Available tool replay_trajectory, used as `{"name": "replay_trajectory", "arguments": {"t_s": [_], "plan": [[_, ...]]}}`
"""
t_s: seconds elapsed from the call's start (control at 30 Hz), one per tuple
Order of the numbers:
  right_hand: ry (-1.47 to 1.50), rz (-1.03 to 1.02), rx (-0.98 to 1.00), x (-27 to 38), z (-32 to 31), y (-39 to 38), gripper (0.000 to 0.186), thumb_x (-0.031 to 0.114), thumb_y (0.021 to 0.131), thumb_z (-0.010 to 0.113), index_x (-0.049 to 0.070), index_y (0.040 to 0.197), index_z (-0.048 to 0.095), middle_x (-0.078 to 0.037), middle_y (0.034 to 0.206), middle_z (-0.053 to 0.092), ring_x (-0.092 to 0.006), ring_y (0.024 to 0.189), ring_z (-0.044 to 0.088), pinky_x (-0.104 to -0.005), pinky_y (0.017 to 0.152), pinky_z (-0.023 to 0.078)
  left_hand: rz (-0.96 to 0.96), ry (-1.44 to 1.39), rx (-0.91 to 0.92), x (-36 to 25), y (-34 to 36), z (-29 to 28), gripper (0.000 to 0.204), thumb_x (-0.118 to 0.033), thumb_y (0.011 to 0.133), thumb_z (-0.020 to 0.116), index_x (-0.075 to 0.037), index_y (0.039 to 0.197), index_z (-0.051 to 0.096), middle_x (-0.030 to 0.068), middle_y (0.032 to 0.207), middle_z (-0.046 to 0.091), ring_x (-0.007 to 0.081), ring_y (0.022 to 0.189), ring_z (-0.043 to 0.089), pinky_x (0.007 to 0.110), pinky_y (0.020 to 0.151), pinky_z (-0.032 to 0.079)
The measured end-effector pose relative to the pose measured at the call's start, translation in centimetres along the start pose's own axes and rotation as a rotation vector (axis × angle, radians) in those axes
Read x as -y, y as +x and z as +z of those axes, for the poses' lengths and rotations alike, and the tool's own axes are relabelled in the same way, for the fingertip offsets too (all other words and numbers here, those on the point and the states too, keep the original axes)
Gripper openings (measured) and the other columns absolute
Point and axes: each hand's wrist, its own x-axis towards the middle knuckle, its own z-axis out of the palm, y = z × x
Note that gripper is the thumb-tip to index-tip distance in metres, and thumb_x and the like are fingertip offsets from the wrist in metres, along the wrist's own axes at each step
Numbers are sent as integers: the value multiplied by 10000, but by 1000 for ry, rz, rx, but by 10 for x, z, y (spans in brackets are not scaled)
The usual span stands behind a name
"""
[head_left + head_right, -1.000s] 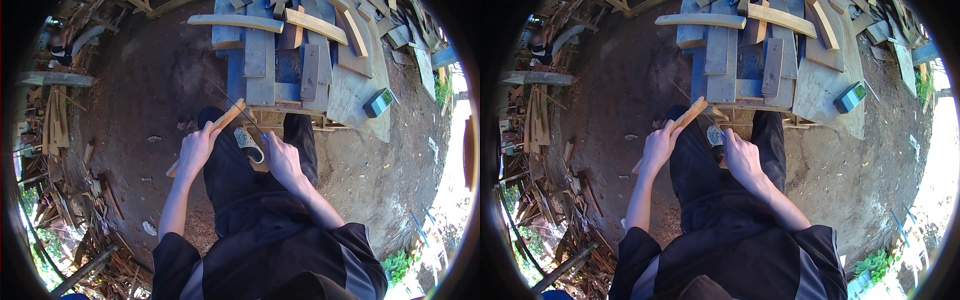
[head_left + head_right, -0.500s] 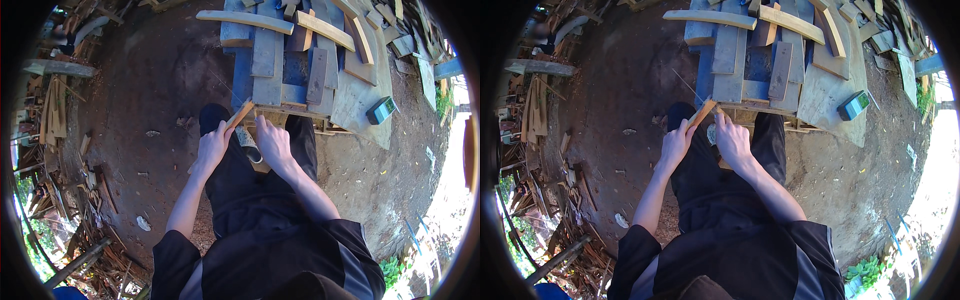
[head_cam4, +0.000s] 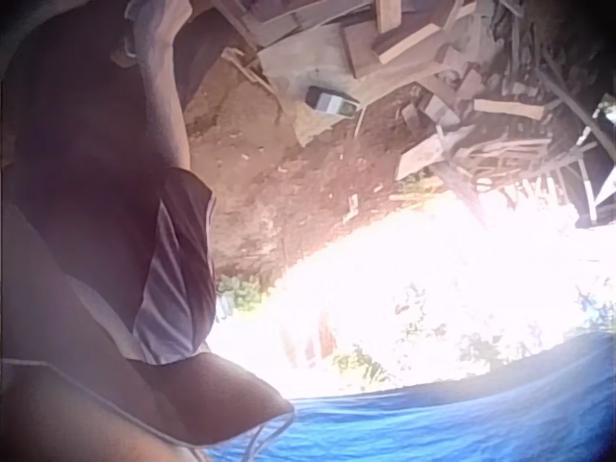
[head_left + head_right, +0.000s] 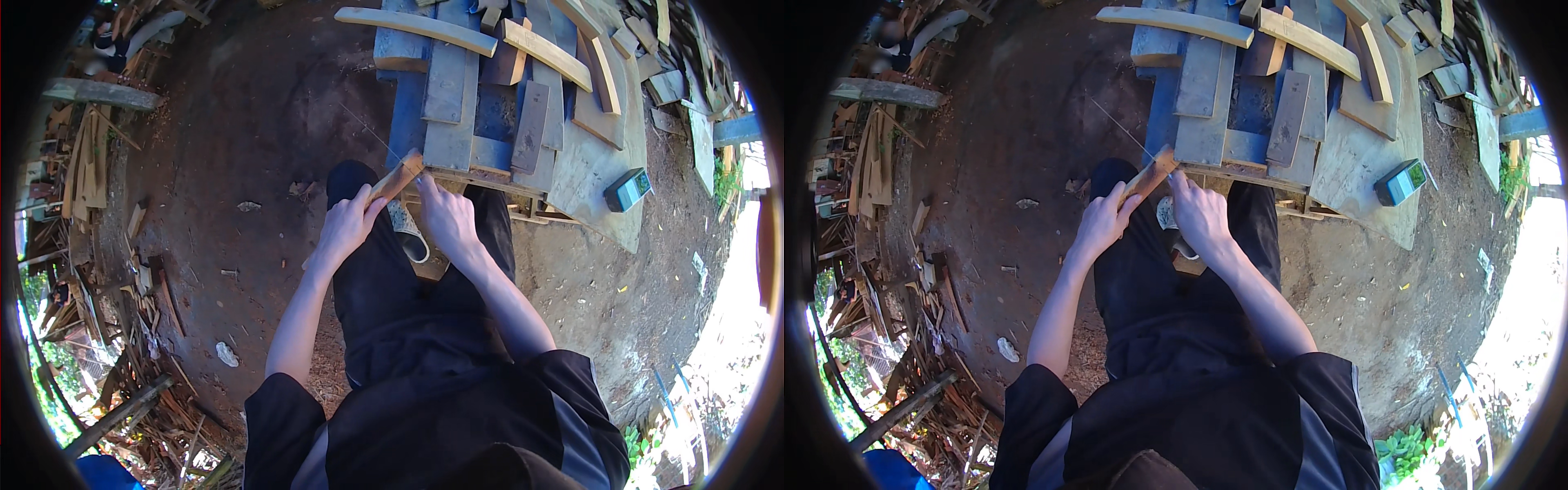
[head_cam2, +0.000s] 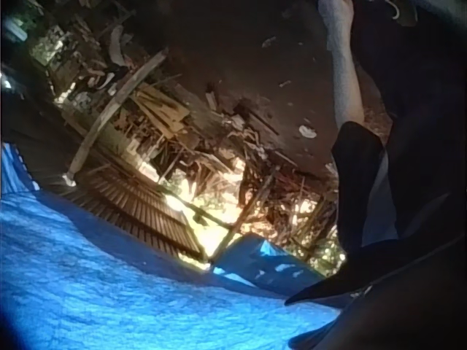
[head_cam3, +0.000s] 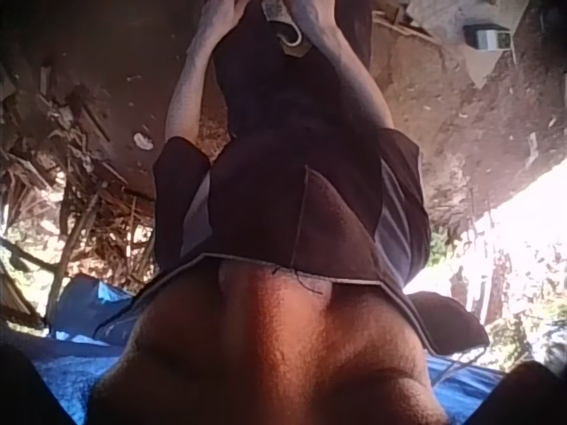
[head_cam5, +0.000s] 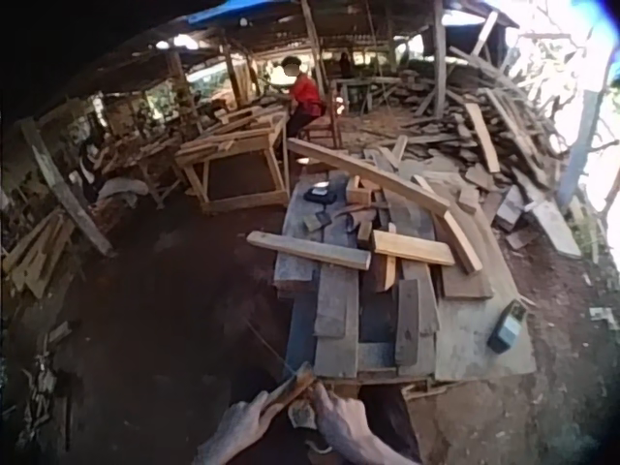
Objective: Manually shaping and checking a wooden piece using a small saw and hands.
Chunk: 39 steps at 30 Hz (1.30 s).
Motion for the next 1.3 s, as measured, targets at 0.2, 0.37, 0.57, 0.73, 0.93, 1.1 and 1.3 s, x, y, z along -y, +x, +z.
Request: {"name": "replay_trajectory", "arguments": {"t_s": [0.2,0.37,0.57,0.73,0.93,1.1,1.3], "plan": [[0,-29,-3,-5,-2,-8,123,144,978,538,47,1053,526,-146,764,685,-347,620,683,-448,517,530,89,91,-113,1,-3,4,273,-325,1005,591,-56,1016,544,224,644,647,440,643,658,537,544,526],[-28,-8,15,3,2,3,125,142,973,551,40,1042,525,-154,744,686,-346,613,685,-448,518,535,23,-17,-10,12,2,4,378,-386,1015,577,-18,1103,581,191,630,650,355,588,676,454,546,526],[-60,4,-6,-4,11,6,144,163,980,559,40,1048,528,-164,737,684,-347,613,687,-444,519,540,-70,-186,106,5,6,-7,380,-385,1022,573,-8,1066,570,131,584,633,238,498,656,372,496,502],[-19,-53,-121,-10,29,7,126,146,989,547,45,1063,538,-166,711,683,-360,584,673,-460,495,530,-123,-409,195,4,11,-15,363,-366,1033,556,-3,1027,568,104,572,604,198,457,619,344,466,488],[-106,11,9,-3,23,18,167,200,1017,512,46,1073,546,-169,639,658,-361,576,674,-471,499,527,-153,-576,328,23,24,-14,396,-382,1045,539,9,992,565,75,612,596,147,447,581,306,430,463],[-122,10,51,-11,18,4,183,160,982,531,16,1092,558,-175,657,668,-357,601,689,-459,531,547,-205,-761,470,39,32,-9,361,-380,1056,517,-24,1006,555,66,651,593,141,455,572,284,437,474],[-129,57,107,-13,-19,-47,137,159,992,524,23,1000,541,-176,662,670,-358,589,681,-464,509,530,-178,-795,459,44,31,-7,357,-376,1056,518,-25,1004,555,65,653,595,139,459,577,281,433,478]]}}
